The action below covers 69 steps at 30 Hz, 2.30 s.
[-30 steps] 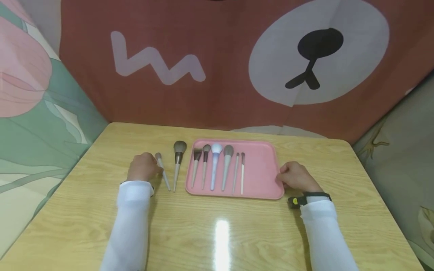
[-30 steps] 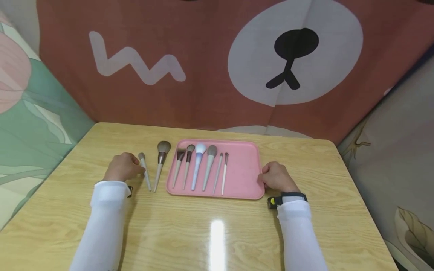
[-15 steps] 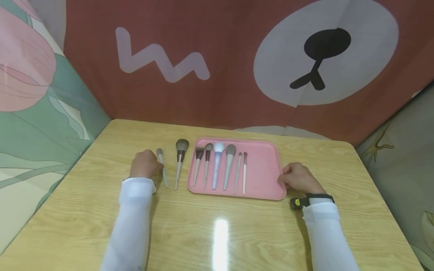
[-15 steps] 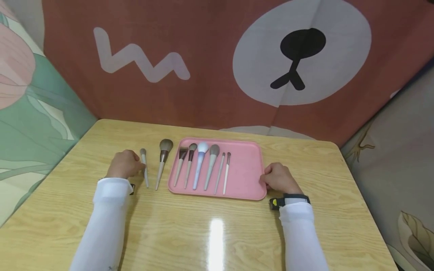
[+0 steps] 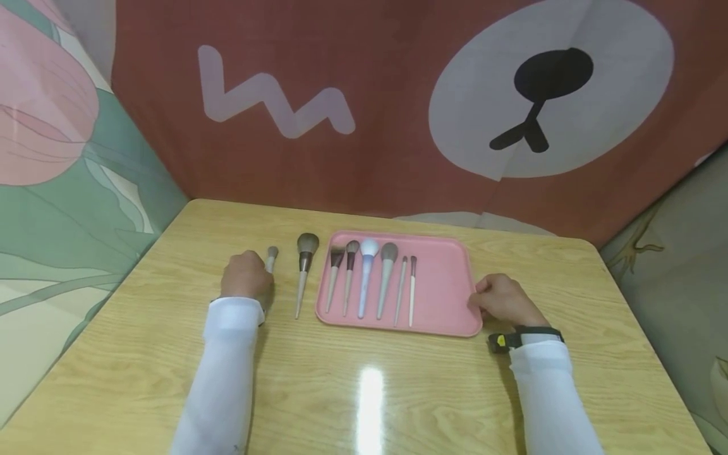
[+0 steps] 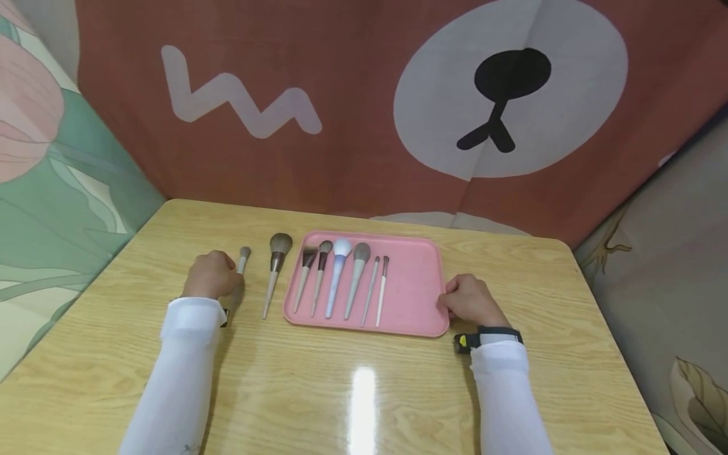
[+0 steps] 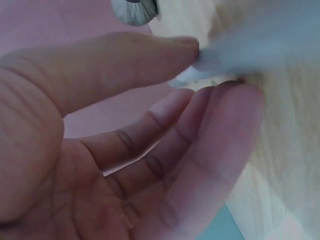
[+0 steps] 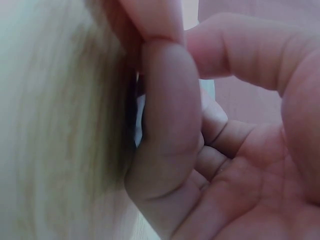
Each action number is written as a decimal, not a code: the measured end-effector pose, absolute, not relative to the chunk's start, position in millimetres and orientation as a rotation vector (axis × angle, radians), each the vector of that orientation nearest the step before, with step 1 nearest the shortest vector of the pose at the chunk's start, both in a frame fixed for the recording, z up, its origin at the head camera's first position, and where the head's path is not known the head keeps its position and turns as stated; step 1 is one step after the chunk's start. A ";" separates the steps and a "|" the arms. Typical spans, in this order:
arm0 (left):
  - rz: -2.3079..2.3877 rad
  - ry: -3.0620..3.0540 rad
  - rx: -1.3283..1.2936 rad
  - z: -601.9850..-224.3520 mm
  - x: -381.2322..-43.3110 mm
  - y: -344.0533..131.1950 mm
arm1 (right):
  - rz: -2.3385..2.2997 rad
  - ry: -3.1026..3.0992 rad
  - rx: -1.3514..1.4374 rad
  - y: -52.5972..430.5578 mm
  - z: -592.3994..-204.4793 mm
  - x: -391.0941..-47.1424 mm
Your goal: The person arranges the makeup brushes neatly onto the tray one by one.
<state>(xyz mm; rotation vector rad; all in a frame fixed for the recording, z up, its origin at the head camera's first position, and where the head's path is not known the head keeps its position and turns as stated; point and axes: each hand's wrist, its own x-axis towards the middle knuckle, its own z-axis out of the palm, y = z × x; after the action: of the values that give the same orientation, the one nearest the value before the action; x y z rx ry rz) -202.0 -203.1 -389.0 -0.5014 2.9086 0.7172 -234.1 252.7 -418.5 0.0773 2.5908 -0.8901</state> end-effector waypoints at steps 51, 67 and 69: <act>0.511 2.921 -0.597 -394.7 -202.1 -212.9 | -0.885 2.591 0.092 252.7 -417.7 -234.4; 0.528 2.946 -0.576 -393.9 -199.7 -214.8 | -0.879 2.595 0.093 252.6 -417.6 -234.1; 0.526 2.948 -0.577 -394.2 -200.0 -214.7 | -0.876 2.597 0.090 253.0 -418.3 -234.3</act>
<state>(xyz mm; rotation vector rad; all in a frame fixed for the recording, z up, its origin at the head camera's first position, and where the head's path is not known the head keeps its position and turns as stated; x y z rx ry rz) -200.0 -214.7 -394.2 -0.5769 2.9482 0.5261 -234.3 253.0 -418.3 0.0901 2.5974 -0.8765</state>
